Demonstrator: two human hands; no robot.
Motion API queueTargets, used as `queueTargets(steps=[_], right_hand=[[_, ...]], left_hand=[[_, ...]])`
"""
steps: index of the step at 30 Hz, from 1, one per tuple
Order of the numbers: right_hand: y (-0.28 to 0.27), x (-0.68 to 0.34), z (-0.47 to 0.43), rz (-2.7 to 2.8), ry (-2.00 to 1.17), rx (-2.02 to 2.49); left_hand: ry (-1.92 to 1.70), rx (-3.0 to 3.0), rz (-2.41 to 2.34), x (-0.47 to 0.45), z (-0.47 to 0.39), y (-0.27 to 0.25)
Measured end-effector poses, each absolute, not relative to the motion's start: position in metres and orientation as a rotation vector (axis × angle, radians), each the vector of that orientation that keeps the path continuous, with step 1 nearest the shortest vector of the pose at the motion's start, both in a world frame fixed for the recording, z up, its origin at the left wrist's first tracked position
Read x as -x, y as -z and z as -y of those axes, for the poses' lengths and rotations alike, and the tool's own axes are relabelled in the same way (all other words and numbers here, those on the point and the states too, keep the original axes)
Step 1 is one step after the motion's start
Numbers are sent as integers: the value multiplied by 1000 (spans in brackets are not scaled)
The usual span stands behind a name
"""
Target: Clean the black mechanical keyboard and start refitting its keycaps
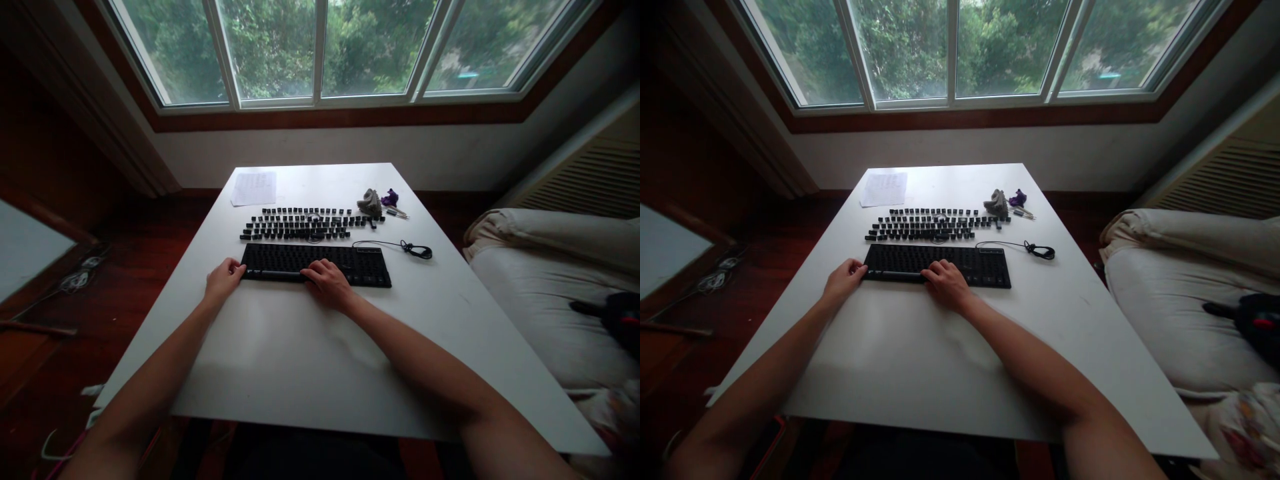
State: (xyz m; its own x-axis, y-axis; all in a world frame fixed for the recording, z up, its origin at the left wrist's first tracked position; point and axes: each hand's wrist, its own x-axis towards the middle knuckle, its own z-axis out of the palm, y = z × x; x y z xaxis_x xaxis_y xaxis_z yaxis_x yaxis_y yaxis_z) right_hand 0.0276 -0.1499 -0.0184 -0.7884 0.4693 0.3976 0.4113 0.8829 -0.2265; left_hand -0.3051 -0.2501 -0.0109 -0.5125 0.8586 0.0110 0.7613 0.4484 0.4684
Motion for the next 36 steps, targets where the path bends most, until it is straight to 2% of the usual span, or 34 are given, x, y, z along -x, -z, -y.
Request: queueTargets(steps=[13, 36], right_hand=[[15, -28, 155, 2600, -169, 657], [17, -27, 150, 2607, -153, 630]], left_hand=[[-724, -1394, -2487, 297, 258, 6], [-697, -1568, -2561, 284, 262, 8]])
